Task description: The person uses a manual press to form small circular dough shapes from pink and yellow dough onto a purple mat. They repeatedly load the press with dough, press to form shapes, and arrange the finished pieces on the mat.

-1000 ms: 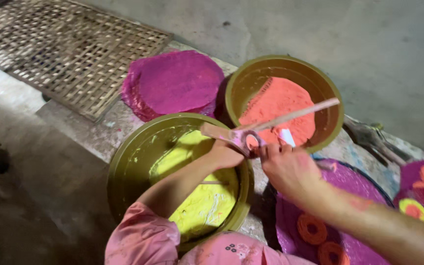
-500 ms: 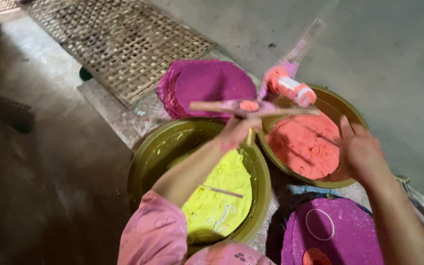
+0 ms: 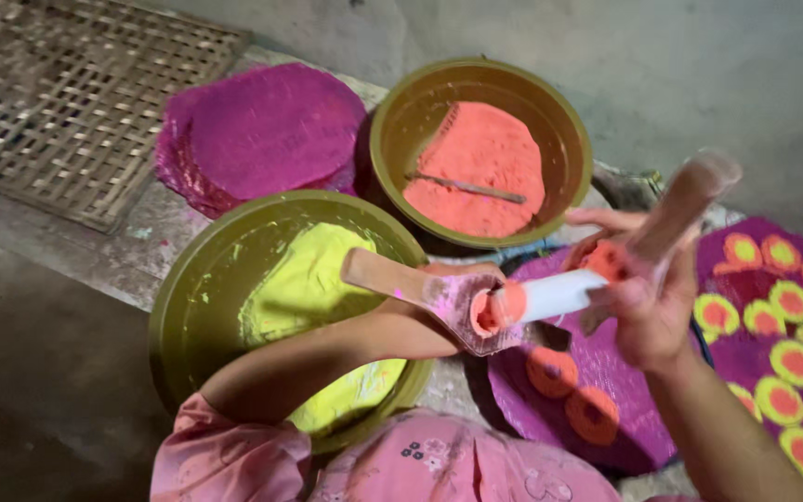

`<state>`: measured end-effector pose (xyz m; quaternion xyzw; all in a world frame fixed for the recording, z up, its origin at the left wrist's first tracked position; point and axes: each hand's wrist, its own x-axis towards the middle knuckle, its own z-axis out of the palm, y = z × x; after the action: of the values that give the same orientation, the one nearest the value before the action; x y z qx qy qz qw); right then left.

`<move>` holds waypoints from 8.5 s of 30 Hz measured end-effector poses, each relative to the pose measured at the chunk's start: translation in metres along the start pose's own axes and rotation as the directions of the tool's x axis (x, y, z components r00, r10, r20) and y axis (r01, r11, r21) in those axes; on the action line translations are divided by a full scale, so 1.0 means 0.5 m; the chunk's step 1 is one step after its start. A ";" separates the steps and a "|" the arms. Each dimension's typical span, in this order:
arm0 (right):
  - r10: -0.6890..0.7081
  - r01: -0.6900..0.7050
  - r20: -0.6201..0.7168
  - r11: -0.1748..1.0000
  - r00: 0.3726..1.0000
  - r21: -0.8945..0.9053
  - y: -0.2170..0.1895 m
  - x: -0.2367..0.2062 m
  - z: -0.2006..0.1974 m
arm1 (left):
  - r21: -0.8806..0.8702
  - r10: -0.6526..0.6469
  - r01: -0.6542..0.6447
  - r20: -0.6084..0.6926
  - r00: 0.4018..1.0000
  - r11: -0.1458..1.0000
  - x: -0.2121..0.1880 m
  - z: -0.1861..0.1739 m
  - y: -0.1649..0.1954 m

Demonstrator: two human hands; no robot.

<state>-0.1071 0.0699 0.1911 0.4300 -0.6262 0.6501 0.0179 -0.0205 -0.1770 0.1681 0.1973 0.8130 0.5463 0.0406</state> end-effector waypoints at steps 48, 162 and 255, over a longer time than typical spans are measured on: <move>0.556 -0.293 -0.556 0.819 0.618 0.494 -0.026 -0.730 -0.217 | -0.590 -0.376 -0.003 -0.518 0.769 0.807 -0.017 0.547 -0.348; 0.834 -0.755 -0.044 0.474 0.550 -0.454 0.052 -0.367 -0.313 | -0.779 -0.227 0.037 -0.137 0.964 0.626 0.200 0.418 -0.386; 0.848 -0.544 0.124 0.436 0.516 -0.717 0.150 -0.303 -0.134 | -0.791 -0.309 -0.565 -0.491 0.815 -0.234 0.183 0.355 -0.370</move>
<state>-0.0899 0.1875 0.0534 0.2325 -0.9011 0.2350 -0.2804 -0.1059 -0.0486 -0.0565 0.0180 0.0120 0.9930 -0.1165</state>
